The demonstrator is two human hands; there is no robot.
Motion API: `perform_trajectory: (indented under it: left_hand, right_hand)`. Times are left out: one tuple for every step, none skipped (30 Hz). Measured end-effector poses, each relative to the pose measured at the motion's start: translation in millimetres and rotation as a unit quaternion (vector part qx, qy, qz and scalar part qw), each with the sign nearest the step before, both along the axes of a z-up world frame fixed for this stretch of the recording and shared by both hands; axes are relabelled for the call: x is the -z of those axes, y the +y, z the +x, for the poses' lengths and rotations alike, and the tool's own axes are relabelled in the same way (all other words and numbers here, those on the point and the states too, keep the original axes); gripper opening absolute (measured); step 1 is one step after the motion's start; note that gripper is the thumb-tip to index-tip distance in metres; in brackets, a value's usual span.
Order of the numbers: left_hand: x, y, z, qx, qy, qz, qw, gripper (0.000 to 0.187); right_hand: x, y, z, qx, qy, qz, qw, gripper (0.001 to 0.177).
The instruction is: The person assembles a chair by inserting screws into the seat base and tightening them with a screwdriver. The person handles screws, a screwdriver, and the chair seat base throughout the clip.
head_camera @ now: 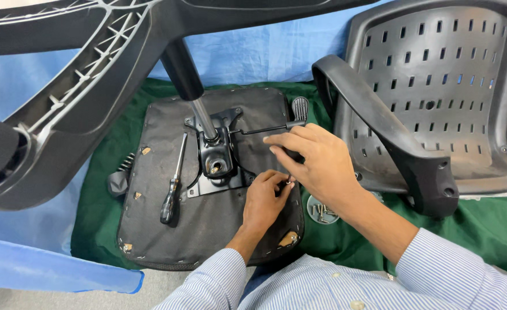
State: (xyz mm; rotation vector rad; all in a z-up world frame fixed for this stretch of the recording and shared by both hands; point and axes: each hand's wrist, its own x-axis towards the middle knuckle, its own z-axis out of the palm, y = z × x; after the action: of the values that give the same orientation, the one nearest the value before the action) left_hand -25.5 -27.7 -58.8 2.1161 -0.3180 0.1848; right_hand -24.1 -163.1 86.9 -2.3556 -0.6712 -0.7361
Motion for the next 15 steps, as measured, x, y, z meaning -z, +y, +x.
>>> perform_trajectory:
  left_hand:
    - [-3, 0, 0, -0.003, 0.005, -0.003, 1.000, 0.021]
    - [-6, 0, 0, -0.006, 0.010, -0.006, 1.000, 0.024]
    - [-8, 0, -1, -0.009, 0.017, -0.010, 1.000, 0.027]
    - [-10, 0, -1, -0.014, 0.024, -0.004, 1.000, 0.025]
    - [-12, 0, -2, -0.016, 0.031, 0.003, 0.999, 0.023]
    - [-14, 0, -2, -0.019, 0.038, 0.009, 0.999, 0.021]
    - [-15, -1, -2, -0.021, 0.054, 0.006, 0.998, 0.020]
    - [-16, -2, -3, -0.023, 0.069, 0.003, 0.997, 0.019]
    - [-17, -2, 0, -0.026, 0.082, 0.000, 0.996, 0.018]
    - [-17, -2, 3, -0.026, 0.100, -0.001, 0.995, 0.019]
    - [-15, -2, 4, -0.025, 0.121, -0.001, 0.992, 0.020]
    - [-13, -2, 6, -0.024, 0.142, -0.002, 0.990, 0.021]
    - [-11, -1, 11, -0.011, 0.162, -0.001, 0.987, 0.023]
    - [-10, 2, 17, 0.002, 0.183, -0.001, 0.983, 0.026]
    - [-8, 4, 22, 0.015, 0.204, -0.002, 0.979, 0.029]
  right_hand:
    - [3, -1, 2, -0.004, -0.001, 0.003, 1.000, 0.016]
    - [6, -3, 4, -0.009, -0.003, 0.005, 1.000, 0.013]
    - [8, -5, 6, -0.013, -0.003, 0.007, 1.000, 0.012]
    - [9, -8, 8, -0.035, 0.004, 0.015, 0.999, 0.016]
    - [10, -12, 9, -0.056, 0.012, 0.024, 0.998, 0.021]
    - [10, -15, 10, -0.076, 0.020, 0.033, 0.996, 0.025]
    - [10, -17, 10, -0.097, 0.035, 0.047, 0.994, 0.030]
    - [11, -18, 9, -0.117, 0.050, 0.060, 0.990, 0.035]
    - [10, -19, 11, -0.139, 0.063, 0.074, 0.986, 0.040]
    - [9, -18, 14, -0.128, 0.116, 0.090, 0.981, 0.043]
    - [9, -17, 15, -0.116, 0.171, 0.106, 0.973, 0.045]
    - [10, -16, 16, -0.104, 0.225, 0.122, 0.961, 0.048]
    - [10, -15, 17, -0.092, 0.246, 0.122, 0.957, 0.052]
    - [10, -14, 19, -0.081, 0.267, 0.123, 0.952, 0.056]
    - [11, -14, 20, -0.069, 0.289, 0.122, 0.947, 0.061]
